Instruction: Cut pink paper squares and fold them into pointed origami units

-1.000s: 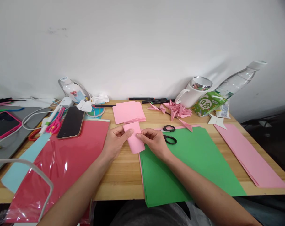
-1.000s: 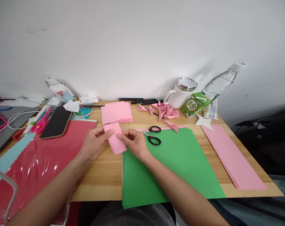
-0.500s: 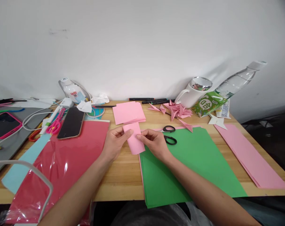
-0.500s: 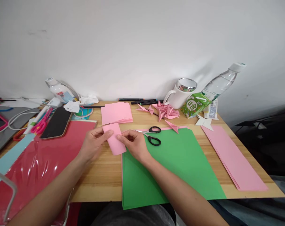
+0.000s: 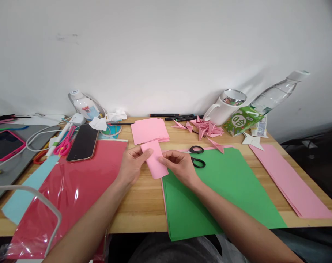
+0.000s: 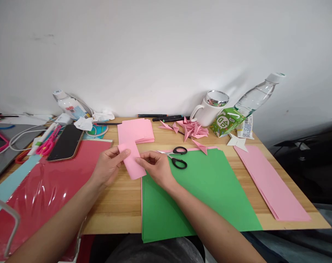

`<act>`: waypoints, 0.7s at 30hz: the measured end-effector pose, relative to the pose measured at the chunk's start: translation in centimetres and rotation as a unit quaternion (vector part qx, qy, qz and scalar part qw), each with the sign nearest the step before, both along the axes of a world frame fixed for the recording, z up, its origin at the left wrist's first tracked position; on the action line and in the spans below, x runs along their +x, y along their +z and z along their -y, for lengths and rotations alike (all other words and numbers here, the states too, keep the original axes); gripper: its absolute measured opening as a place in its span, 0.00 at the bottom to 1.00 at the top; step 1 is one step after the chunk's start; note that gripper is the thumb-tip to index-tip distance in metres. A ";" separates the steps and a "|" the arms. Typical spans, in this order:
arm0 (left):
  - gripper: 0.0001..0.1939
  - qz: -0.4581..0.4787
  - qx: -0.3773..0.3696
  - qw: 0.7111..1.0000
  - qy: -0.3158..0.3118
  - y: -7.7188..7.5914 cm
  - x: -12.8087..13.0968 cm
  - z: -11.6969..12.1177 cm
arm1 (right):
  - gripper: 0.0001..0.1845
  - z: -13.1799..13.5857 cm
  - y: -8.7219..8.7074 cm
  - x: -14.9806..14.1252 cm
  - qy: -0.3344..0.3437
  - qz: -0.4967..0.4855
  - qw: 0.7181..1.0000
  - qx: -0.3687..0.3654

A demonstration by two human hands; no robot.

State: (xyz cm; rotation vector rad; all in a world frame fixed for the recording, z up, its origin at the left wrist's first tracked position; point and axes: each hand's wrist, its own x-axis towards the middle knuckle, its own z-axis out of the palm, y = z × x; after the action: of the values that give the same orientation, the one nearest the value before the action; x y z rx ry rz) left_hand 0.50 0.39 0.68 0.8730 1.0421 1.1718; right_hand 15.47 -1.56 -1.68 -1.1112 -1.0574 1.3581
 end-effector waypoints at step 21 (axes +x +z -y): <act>0.11 -0.057 0.049 0.997 0.009 -0.1 0.0 0.2 | 0.17 0.0 0.0 0.2 0.011 0.010 1.000 -0.006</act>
State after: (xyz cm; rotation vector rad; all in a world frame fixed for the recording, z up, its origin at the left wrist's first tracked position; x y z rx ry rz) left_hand 0.51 0.20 0.56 1.0193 1.0948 1.2080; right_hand 15.64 -1.53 -1.71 -1.1273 -1.0801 1.3735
